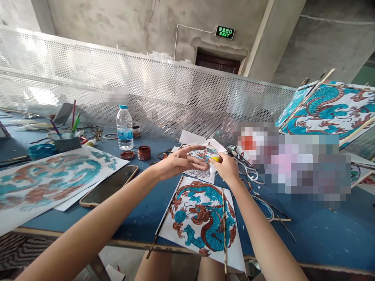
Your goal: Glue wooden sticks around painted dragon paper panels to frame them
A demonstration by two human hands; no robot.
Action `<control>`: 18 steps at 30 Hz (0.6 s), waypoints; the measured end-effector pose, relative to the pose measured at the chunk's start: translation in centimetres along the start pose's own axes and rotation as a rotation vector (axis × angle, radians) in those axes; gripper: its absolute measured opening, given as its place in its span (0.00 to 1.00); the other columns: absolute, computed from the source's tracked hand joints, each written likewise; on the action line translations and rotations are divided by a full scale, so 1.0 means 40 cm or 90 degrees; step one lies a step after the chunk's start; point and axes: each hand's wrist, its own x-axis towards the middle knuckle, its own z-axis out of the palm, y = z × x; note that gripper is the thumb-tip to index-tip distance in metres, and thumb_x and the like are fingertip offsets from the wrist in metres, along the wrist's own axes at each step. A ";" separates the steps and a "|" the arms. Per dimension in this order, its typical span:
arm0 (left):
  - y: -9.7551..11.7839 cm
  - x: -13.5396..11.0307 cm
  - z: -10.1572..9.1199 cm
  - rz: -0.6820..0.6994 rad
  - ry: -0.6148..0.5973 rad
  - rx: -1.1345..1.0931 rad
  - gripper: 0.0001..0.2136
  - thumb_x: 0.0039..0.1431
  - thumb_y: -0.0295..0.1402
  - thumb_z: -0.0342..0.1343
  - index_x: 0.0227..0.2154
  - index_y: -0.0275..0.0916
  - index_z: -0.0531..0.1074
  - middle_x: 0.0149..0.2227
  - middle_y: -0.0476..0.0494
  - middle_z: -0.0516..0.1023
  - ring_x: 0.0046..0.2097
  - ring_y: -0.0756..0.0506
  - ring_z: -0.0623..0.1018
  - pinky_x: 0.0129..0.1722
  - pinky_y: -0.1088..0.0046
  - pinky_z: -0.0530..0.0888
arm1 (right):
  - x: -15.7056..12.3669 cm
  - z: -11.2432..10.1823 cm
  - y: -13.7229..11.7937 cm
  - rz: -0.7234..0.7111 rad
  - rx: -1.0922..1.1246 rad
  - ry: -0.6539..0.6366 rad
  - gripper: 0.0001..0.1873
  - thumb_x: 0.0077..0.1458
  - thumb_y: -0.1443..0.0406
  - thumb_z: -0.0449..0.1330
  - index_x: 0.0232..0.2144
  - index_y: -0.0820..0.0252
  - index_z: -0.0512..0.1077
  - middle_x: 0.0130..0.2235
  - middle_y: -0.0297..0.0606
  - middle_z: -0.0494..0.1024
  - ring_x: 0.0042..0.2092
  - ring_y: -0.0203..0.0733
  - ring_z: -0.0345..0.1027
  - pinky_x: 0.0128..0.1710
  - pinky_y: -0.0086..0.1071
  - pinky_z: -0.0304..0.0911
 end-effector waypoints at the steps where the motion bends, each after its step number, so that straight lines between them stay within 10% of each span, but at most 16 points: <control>1: 0.000 0.000 0.000 0.001 0.000 0.000 0.31 0.46 0.17 0.50 0.56 0.37 0.59 0.41 0.39 0.79 0.45 0.42 0.77 0.54 0.60 0.63 | 0.000 -0.001 -0.001 0.001 0.002 -0.001 0.17 0.51 0.55 0.55 0.38 0.59 0.73 0.34 0.41 0.77 0.35 0.43 0.67 0.27 0.28 0.50; 12: -0.022 0.006 -0.018 -0.039 0.111 0.006 0.29 0.44 0.16 0.52 0.53 0.35 0.62 0.43 0.36 0.78 0.50 0.40 0.74 0.56 0.59 0.60 | 0.019 -0.029 0.030 0.000 0.133 -0.155 0.15 0.45 0.54 0.57 0.27 0.59 0.73 0.24 0.33 0.72 0.28 0.38 0.64 0.25 0.27 0.49; 18: -0.032 0.022 -0.023 -0.028 0.300 -0.065 0.20 0.48 0.20 0.50 0.47 0.28 0.65 0.39 0.33 0.78 0.46 0.40 0.77 0.54 0.64 0.66 | 0.017 -0.045 0.036 0.034 0.019 -0.175 0.11 0.42 0.58 0.61 0.27 0.58 0.74 0.28 0.35 0.75 0.30 0.38 0.65 0.26 0.27 0.49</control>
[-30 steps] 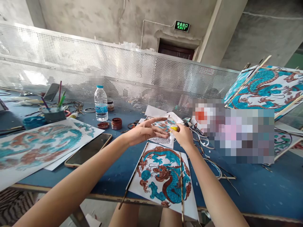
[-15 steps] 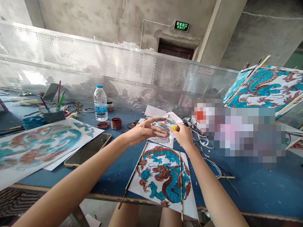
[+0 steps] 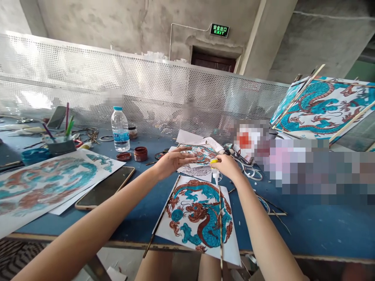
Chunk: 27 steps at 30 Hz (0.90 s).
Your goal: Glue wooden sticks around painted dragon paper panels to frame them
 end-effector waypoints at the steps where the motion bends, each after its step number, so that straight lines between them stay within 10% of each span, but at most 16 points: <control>1: -0.002 0.004 -0.002 -0.002 0.044 0.000 0.19 0.48 0.19 0.50 0.46 0.28 0.65 0.39 0.33 0.78 0.45 0.41 0.77 0.52 0.66 0.67 | 0.000 0.001 0.001 0.000 -0.001 -0.004 0.11 0.41 0.57 0.61 0.27 0.58 0.74 0.28 0.35 0.75 0.30 0.38 0.66 0.26 0.27 0.50; 11: -0.004 0.028 -0.027 -0.048 0.321 0.008 0.20 0.38 0.12 0.44 0.36 0.30 0.68 0.37 0.36 0.78 0.37 0.45 0.80 0.39 0.74 0.75 | 0.059 0.026 0.053 0.147 0.508 0.020 0.09 0.44 0.61 0.58 0.27 0.59 0.63 0.27 0.35 0.73 0.25 0.37 0.67 0.25 0.28 0.61; 18: -0.006 0.030 -0.035 -0.011 0.326 0.060 0.11 0.44 0.14 0.53 0.31 0.31 0.71 0.33 0.37 0.79 0.37 0.46 0.80 0.40 0.77 0.74 | 0.067 0.008 0.135 0.190 0.056 0.142 0.06 0.40 0.63 0.58 0.25 0.60 0.68 0.31 0.39 0.74 0.35 0.44 0.67 0.29 0.30 0.56; 27: -0.013 0.029 -0.034 0.013 0.302 0.040 0.12 0.46 0.13 0.50 0.34 0.30 0.70 0.38 0.33 0.78 0.40 0.44 0.79 0.35 0.79 0.76 | 0.063 0.024 0.125 0.174 -0.009 0.066 0.10 0.41 0.62 0.58 0.29 0.60 0.72 0.35 0.40 0.76 0.38 0.44 0.68 0.27 0.28 0.52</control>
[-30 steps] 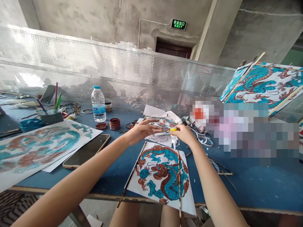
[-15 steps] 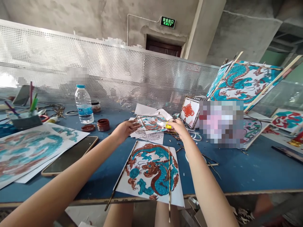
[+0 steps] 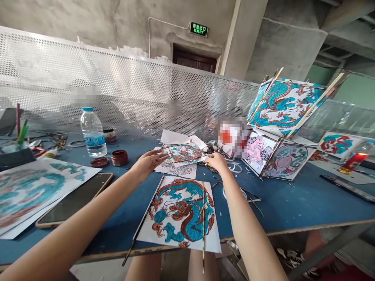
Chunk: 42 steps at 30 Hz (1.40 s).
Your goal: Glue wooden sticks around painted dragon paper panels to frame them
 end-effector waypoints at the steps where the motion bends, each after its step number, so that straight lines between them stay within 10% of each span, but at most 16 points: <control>1: -0.001 0.001 -0.001 0.005 -0.012 -0.010 0.13 0.46 0.13 0.50 0.34 0.30 0.69 0.39 0.33 0.78 0.40 0.44 0.79 0.36 0.79 0.76 | -0.001 -0.001 -0.001 0.000 -0.006 -0.005 0.10 0.41 0.61 0.58 0.29 0.60 0.72 0.35 0.40 0.76 0.38 0.44 0.69 0.26 0.28 0.52; 22: -0.002 0.000 -0.001 0.004 -0.078 -0.025 0.12 0.44 0.15 0.52 0.34 0.30 0.69 0.38 0.33 0.78 0.42 0.42 0.79 0.41 0.74 0.76 | -0.026 -0.016 -0.023 -0.009 -0.059 -0.165 0.06 0.34 0.66 0.63 0.21 0.61 0.71 0.29 0.42 0.75 0.34 0.47 0.71 0.31 0.32 0.61; 33: -0.001 0.023 -0.012 -0.052 -0.116 0.080 0.17 0.44 0.15 0.50 0.38 0.34 0.70 0.38 0.41 0.80 0.41 0.43 0.79 0.39 0.76 0.77 | -0.033 -0.029 -0.053 -0.052 -0.058 0.085 0.13 0.50 0.64 0.56 0.39 0.62 0.70 0.42 0.45 0.75 0.44 0.47 0.69 0.39 0.33 0.62; 42: -0.027 0.027 -0.015 -0.083 -0.110 0.137 0.14 0.44 0.18 0.54 0.35 0.37 0.70 0.33 0.43 0.81 0.36 0.43 0.80 0.37 0.74 0.77 | -0.025 -0.022 -0.055 -0.049 -0.043 0.046 0.10 0.55 0.62 0.54 0.37 0.60 0.71 0.41 0.42 0.77 0.42 0.44 0.70 0.35 0.31 0.60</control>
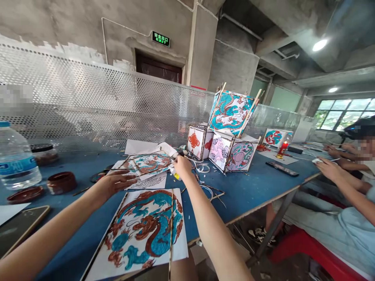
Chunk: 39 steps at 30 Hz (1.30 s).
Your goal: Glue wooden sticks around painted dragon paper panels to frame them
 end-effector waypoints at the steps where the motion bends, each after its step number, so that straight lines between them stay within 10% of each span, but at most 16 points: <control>1: 0.000 -0.002 0.001 -0.003 0.005 -0.001 0.14 0.43 0.18 0.54 0.35 0.36 0.70 0.33 0.42 0.81 0.36 0.43 0.80 0.37 0.73 0.77 | 0.000 0.001 0.000 0.002 -0.002 -0.003 0.10 0.56 0.63 0.54 0.37 0.61 0.71 0.41 0.43 0.77 0.42 0.44 0.70 0.35 0.31 0.60; 23: 0.001 -0.015 0.011 -0.013 0.007 -0.005 0.16 0.40 0.18 0.57 0.36 0.32 0.69 0.34 0.35 0.80 0.35 0.39 0.80 0.32 0.70 0.78 | 0.017 0.067 0.016 -0.117 0.046 -0.065 0.05 0.46 0.68 0.58 0.24 0.60 0.74 0.29 0.39 0.78 0.33 0.39 0.70 0.27 0.26 0.57; 39: 0.000 -0.014 0.010 -0.031 0.021 0.004 0.17 0.41 0.20 0.58 0.38 0.32 0.68 0.36 0.33 0.79 0.36 0.38 0.80 0.34 0.71 0.78 | 0.008 0.051 0.008 -0.034 0.054 -0.013 0.11 0.48 0.69 0.51 0.32 0.56 0.72 0.36 0.35 0.77 0.38 0.41 0.69 0.30 0.28 0.57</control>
